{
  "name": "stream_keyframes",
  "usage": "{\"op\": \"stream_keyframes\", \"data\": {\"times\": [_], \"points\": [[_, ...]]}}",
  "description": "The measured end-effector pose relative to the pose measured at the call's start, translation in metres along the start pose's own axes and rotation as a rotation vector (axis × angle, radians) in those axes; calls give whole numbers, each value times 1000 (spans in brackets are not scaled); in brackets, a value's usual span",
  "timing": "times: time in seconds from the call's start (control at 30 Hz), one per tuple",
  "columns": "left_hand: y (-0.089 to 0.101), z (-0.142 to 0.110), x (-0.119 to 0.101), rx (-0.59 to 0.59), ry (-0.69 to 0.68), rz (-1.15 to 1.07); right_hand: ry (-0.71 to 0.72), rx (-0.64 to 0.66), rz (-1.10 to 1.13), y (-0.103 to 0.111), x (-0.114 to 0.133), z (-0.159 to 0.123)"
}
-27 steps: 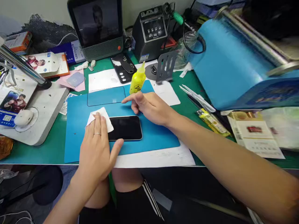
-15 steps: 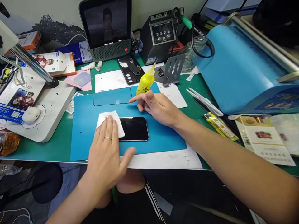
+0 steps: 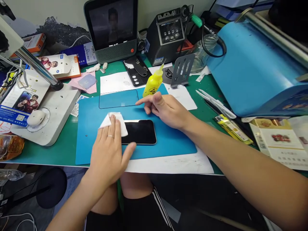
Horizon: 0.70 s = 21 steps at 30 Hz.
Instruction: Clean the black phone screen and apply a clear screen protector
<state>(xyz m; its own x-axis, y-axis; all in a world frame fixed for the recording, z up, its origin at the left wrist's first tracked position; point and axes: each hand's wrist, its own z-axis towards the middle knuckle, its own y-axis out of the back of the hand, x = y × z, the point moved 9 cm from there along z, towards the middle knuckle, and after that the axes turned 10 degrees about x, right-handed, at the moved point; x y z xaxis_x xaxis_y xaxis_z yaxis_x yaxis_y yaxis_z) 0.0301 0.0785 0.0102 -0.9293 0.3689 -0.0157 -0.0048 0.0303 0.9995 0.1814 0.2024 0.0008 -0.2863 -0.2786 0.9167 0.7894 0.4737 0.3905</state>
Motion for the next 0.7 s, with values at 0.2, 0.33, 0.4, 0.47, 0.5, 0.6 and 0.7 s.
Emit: {"op": "stream_keyframes", "data": {"times": [0.2,0.33,0.4,0.47,0.5,0.6,0.7], "points": [[0,-10,-16,-4,-20,-40,-9,5,-2,-1,0,0],[1,-8,-18,19,-19,-45,3,9,-5,-1,3,0],[2,-5,-17,5,-15,-53,0,-3,-5,1,3,0],[2,-6,-16,-3,-25,-56,-5,-1,-7,1,3,0],[2,-7,-15,-2,-33,-54,-4,6,-7,0,3,0],[1,-9,-9,12,-37,-32,9,17,-7,-1,3,0],[2,-9,-3,21,-1,-13,6,12,9,-1,3,-1]]}}
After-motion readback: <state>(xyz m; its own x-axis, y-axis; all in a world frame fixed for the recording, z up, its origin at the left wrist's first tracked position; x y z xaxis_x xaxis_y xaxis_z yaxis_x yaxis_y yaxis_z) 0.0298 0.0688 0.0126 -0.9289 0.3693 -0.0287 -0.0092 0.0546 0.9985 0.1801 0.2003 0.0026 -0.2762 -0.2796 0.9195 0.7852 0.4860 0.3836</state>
